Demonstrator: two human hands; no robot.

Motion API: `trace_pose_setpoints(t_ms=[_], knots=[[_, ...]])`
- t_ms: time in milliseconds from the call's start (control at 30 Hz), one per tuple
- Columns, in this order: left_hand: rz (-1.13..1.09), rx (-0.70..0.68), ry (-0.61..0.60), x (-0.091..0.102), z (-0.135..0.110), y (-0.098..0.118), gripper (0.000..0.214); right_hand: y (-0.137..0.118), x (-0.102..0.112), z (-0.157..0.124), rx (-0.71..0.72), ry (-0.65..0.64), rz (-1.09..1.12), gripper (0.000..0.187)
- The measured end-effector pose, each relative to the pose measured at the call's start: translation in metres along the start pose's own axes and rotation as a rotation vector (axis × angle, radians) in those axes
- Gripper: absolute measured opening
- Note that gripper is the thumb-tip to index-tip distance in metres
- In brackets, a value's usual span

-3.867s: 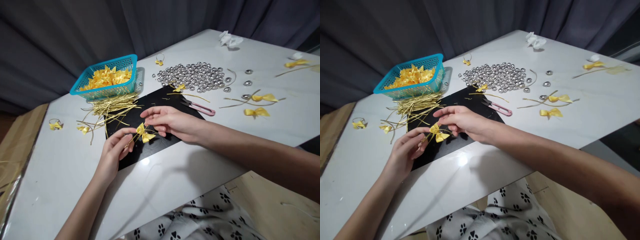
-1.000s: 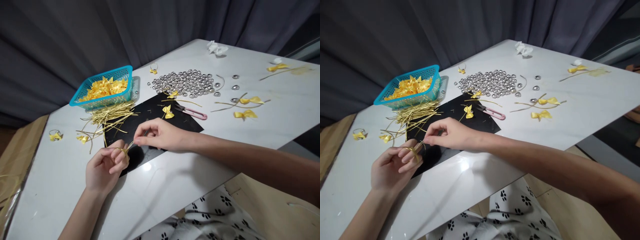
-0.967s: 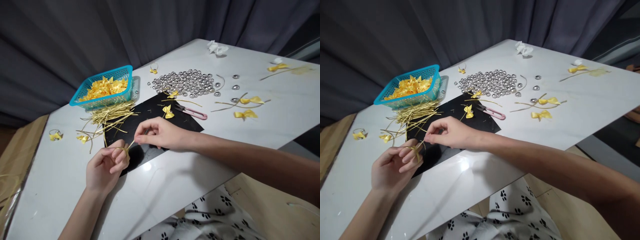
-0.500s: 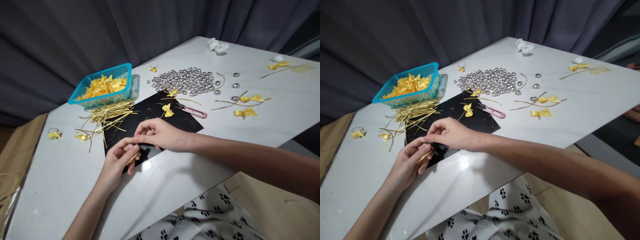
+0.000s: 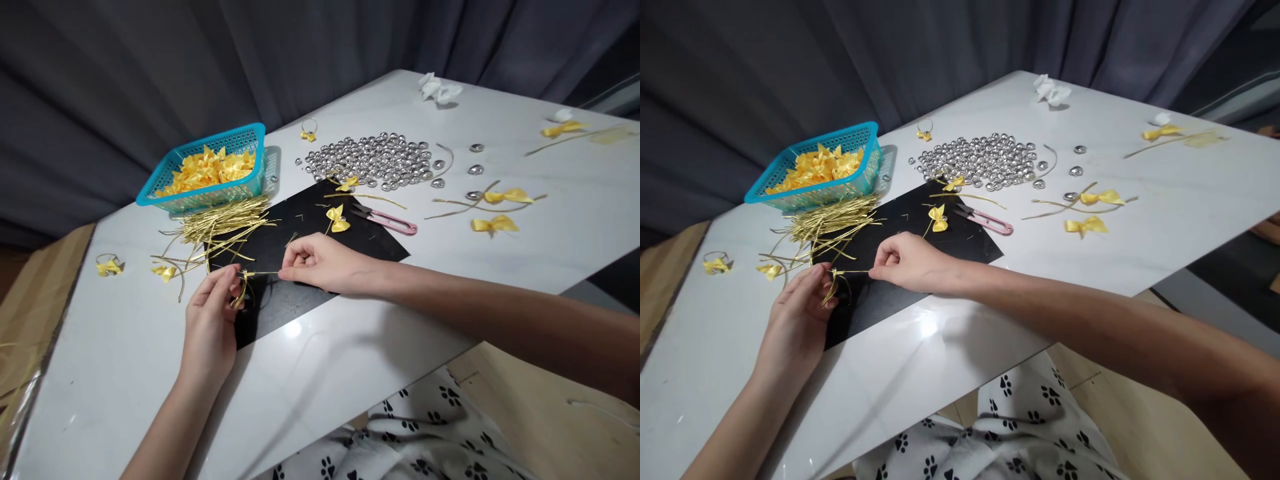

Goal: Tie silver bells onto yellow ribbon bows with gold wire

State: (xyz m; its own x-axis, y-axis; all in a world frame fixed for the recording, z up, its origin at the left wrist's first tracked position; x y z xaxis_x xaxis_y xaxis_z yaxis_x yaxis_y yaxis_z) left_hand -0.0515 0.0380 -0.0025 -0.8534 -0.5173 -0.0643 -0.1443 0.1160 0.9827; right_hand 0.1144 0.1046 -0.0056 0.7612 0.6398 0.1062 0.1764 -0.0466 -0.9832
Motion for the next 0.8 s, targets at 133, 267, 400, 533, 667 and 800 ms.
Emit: trace_pose_setpoints(t_ms=[133,267,400,533,667,800], knots=[[0.020,-0.066,0.043,0.003,0.000,0.001,0.013,-0.003,0.007,-0.001,0.164,0.184,-0.201,0.008],[0.064,-0.188,-0.029,-0.002,-0.008,0.003,0.009,-0.013,0.002,-0.009,0.291,0.159,-0.094,0.040],[0.113,-0.194,-0.158,-0.009,-0.014,0.000,0.008,-0.012,-0.012,-0.010,0.218,-0.073,0.135,0.026],[0.113,-0.189,-0.154,-0.009,-0.014,-0.001,0.007,-0.006,-0.013,-0.007,0.130,-0.092,0.199,0.013],[0.084,-0.146,-0.077,-0.005,-0.011,-0.002,0.010,-0.007,-0.009,-0.006,0.090,-0.104,0.170,0.011],[0.065,-0.145,-0.034,-0.002,-0.009,-0.001,0.011,-0.011,-0.006,-0.005,0.057,-0.093,0.110,0.005]])
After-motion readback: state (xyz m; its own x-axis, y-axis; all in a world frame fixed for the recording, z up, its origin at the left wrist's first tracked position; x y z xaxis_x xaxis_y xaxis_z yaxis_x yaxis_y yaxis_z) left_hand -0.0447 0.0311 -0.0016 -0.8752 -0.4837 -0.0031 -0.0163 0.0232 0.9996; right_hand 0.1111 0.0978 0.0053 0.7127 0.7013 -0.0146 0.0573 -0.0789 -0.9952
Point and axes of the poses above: each hand's wrist, its own z-axis towards the middle knuckle, its own x-axis out of the back of the hand, y = z × x, the point moved 3 cm from there along z, towards the middle knuckle, and after that the axes turned 1 degree about -x, right-handed, at the moved point
